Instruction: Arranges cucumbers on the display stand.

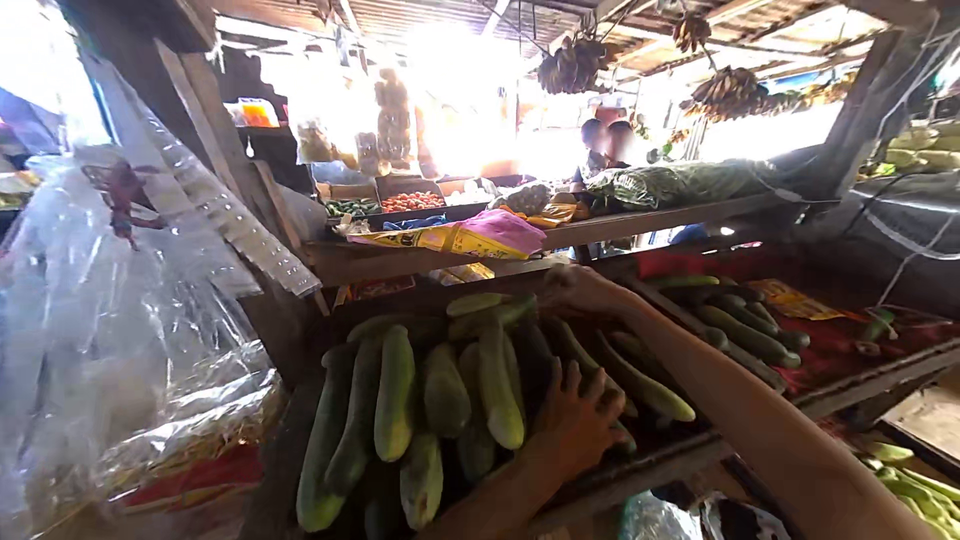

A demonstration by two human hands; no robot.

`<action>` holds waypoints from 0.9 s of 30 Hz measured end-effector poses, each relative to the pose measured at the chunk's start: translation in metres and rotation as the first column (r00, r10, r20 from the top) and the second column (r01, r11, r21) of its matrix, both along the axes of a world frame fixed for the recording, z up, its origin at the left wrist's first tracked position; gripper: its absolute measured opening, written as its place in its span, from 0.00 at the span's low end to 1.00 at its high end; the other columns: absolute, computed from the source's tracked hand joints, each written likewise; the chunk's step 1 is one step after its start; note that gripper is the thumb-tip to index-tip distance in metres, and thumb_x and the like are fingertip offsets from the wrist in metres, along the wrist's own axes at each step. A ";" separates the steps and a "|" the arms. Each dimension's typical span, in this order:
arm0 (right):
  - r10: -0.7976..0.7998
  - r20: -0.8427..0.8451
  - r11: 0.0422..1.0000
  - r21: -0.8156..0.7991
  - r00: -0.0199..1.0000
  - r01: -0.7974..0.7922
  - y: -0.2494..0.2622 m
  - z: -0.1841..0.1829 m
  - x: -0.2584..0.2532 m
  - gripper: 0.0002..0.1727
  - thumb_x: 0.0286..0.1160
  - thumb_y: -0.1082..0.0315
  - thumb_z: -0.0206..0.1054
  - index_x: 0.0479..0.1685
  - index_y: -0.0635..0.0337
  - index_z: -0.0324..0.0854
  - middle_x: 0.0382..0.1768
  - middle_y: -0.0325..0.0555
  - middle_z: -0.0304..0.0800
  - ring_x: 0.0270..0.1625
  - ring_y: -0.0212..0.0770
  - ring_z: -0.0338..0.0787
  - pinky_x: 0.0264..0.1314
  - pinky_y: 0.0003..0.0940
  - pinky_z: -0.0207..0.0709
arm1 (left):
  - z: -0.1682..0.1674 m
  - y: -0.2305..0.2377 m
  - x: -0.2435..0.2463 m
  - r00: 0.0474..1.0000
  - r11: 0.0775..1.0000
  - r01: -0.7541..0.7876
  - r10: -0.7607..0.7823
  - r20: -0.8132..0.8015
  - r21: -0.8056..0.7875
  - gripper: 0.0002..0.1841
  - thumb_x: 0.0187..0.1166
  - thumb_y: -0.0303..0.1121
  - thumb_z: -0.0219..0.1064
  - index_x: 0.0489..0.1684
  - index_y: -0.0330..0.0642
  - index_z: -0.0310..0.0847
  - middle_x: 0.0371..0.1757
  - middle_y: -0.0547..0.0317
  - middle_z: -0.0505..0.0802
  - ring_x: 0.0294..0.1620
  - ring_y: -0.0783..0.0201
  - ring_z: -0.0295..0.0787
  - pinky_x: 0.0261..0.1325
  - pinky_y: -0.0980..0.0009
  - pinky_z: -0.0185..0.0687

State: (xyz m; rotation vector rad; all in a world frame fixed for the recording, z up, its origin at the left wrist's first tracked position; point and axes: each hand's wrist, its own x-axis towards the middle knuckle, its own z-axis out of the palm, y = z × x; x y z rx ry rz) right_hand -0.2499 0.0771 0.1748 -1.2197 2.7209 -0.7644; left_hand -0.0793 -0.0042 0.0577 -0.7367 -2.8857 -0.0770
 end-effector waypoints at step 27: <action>-0.373 -0.027 0.912 0.170 0.927 0.372 0.065 -0.072 0.097 0.38 0.80 0.53 0.66 0.81 0.73 0.63 0.85 0.75 0.58 0.77 0.73 0.74 0.66 0.65 0.76 | -0.011 0.015 -0.010 0.800 0.792 -0.013 0.375 -0.469 0.610 0.30 0.72 0.28 0.74 0.66 0.13 0.68 0.70 0.16 0.78 0.74 0.25 0.77 0.73 0.44 0.78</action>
